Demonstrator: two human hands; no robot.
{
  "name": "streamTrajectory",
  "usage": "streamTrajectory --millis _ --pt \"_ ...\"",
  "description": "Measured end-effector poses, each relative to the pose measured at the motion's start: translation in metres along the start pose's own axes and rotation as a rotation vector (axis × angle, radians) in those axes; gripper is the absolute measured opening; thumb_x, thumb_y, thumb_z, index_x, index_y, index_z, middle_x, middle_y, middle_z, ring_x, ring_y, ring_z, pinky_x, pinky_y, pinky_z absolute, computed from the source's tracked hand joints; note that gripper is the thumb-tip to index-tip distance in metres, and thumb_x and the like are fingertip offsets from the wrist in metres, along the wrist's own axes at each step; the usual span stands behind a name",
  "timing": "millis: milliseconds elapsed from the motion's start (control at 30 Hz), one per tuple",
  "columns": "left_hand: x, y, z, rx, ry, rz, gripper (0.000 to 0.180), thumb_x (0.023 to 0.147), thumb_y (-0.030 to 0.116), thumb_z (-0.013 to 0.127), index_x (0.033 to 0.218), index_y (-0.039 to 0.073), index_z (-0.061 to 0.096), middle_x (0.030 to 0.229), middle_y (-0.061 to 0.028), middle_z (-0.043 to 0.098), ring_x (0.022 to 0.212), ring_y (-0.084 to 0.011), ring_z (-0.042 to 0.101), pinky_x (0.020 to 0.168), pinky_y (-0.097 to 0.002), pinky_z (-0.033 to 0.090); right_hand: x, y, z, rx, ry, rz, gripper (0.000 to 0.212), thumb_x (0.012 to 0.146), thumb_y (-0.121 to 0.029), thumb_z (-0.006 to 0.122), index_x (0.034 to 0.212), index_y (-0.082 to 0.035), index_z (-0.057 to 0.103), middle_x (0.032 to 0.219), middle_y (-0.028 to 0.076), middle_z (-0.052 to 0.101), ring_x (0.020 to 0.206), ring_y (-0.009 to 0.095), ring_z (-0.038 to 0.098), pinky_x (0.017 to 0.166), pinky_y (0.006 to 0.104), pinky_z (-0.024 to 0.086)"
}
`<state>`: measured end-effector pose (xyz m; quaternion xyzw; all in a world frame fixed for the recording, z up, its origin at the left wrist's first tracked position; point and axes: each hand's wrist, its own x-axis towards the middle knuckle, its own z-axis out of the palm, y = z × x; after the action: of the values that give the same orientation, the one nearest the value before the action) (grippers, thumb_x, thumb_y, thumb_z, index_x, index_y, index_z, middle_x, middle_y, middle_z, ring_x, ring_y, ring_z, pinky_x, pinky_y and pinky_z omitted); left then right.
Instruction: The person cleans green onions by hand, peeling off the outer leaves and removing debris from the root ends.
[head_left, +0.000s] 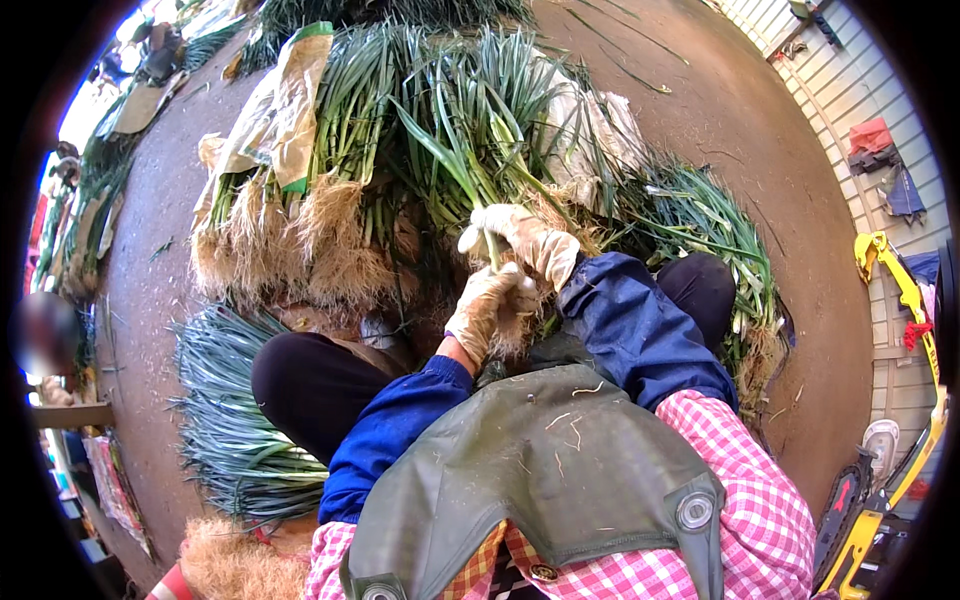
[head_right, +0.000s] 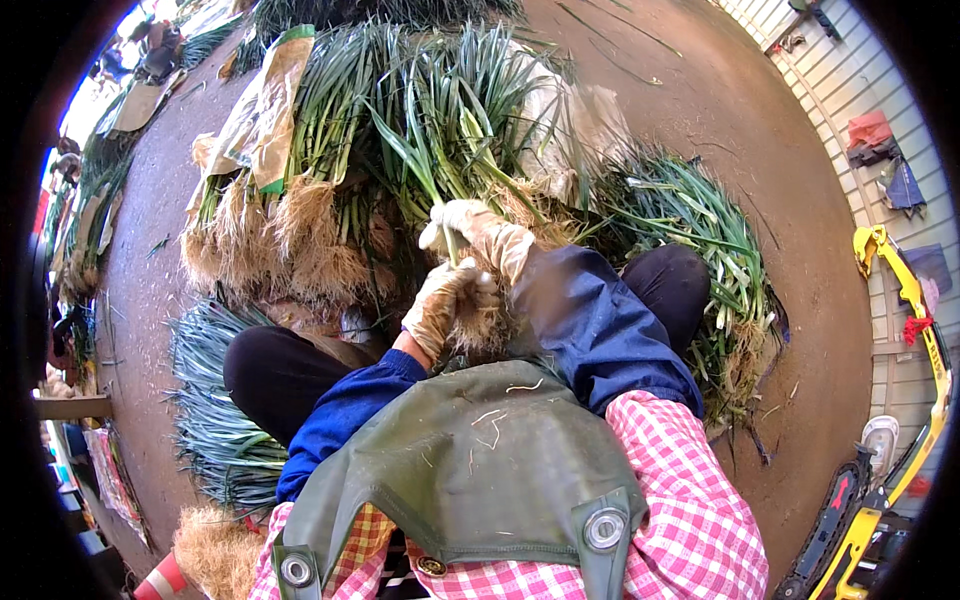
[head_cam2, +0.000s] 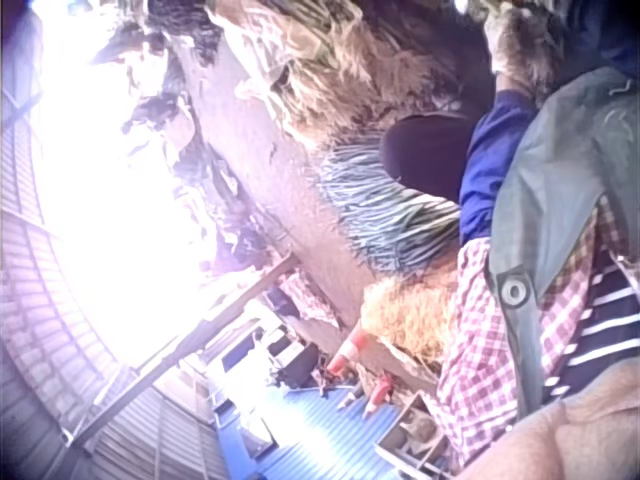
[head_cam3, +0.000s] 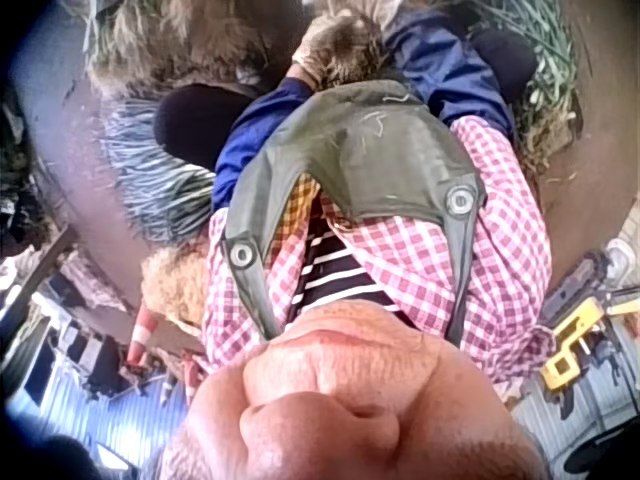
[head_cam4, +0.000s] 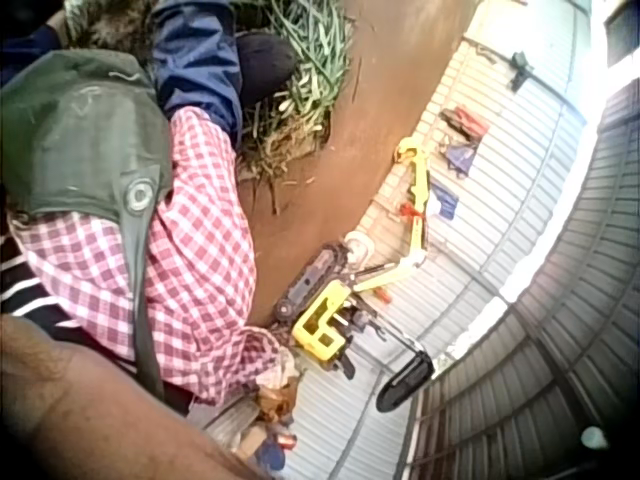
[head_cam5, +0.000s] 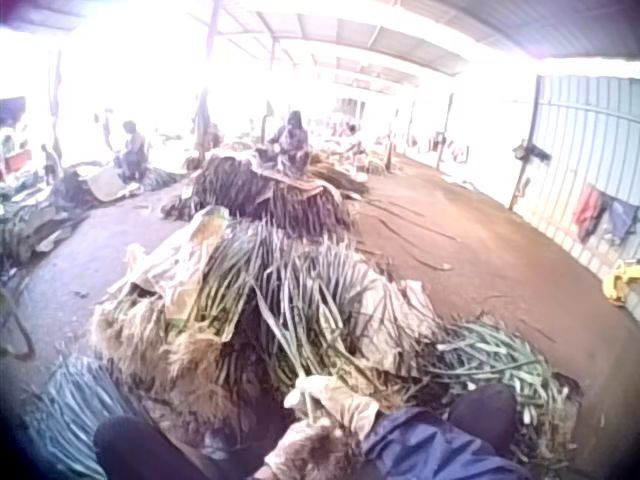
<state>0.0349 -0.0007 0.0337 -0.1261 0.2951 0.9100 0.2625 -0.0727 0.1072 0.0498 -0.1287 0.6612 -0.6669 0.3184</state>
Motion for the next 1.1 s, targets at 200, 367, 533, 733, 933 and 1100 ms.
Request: streamTrajectory --millis 200,367,533,733,933,1100 --pt "-0.002 -0.003 -0.014 0.122 -0.093 -0.118 0.009 0.086 0.011 0.060 0.092 0.003 0.058 0.077 -0.0096 0.062 0.066 -0.0225 0.063 0.062 -0.0361 0.054 0.004 -0.017 -0.010 -0.024 0.036 0.049 0.039 0.094 -0.032 0.048 0.093 0.001 0.070 0.089 0.009 0.070 0.081 0.017 0.061 0.080 0.0300 0.045" --pt "0.001 -0.009 -0.009 0.096 -0.104 -0.124 0.012 0.087 0.014 0.061 0.091 0.004 0.058 0.077 -0.0087 0.062 0.066 -0.0216 0.062 0.061 -0.0347 0.054 0.011 -0.005 -0.021 0.139 0.139 0.040 0.040 0.096 -0.031 0.047 0.094 0.003 0.069 0.088 0.011 0.070 0.077 0.018 0.062 0.076 0.0302 0.048" --pt "-0.003 -0.004 -0.006 0.223 0.023 -0.109 0.015 0.090 0.022 0.061 0.089 0.008 0.057 0.074 -0.0046 0.061 0.056 -0.0140 0.056 0.049 -0.0288 0.048 0.007 -0.014 -0.026 0.105 0.052 0.238 0.043 0.095 -0.038 0.048 0.099 0.000 0.069 0.088 0.010 0.070 0.078 0.019 0.064 0.076 0.0315 0.050" --pt "0.003 0.003 -0.024 0.166 -0.004 -0.109 0.014 0.089 0.022 0.061 0.092 0.009 0.058 0.077 -0.0031 0.063 0.053 -0.0104 0.055 0.045 -0.0249 0.047 -0.038 -0.016 0.000 -0.471 -0.076 0.182 0.023 0.092 -0.031 0.055 0.093 -0.011 0.067 0.073 0.002 0.063 0.068 0.017 0.059 0.065 0.0322 0.048" --pt "0.013 0.002 -0.027 0.070 0.024 0.116 0.016 0.086 0.013 0.060 0.100 0.006 0.062 0.086 -0.0064 0.067 0.071 -0.0169 0.063 0.065 -0.0280 0.051 -0.039 -0.009 0.005 -1.126 0.071 0.026 0.020 0.086 -0.028 0.056 0.083 -0.009 0.064 0.076 0.012 0.064 0.071 0.030 0.061 0.066 0.0402 0.047" --pt "0.025 0.003 -0.032 -0.037 0.117 0.194 0.020 0.089 0.019 0.059 0.103 0.005 0.064 0.086 -0.0032 0.065 0.073 -0.0135 0.060 0.064 -0.0261 0.048 -0.041 0.012 0.024 -1.398 0.144 -0.233 0.018 0.080 -0.025 0.059 0.084 -0.007 0.062 0.070 0.014 0.062 0.061 0.034 0.060 0.055 0.0435 0.047"
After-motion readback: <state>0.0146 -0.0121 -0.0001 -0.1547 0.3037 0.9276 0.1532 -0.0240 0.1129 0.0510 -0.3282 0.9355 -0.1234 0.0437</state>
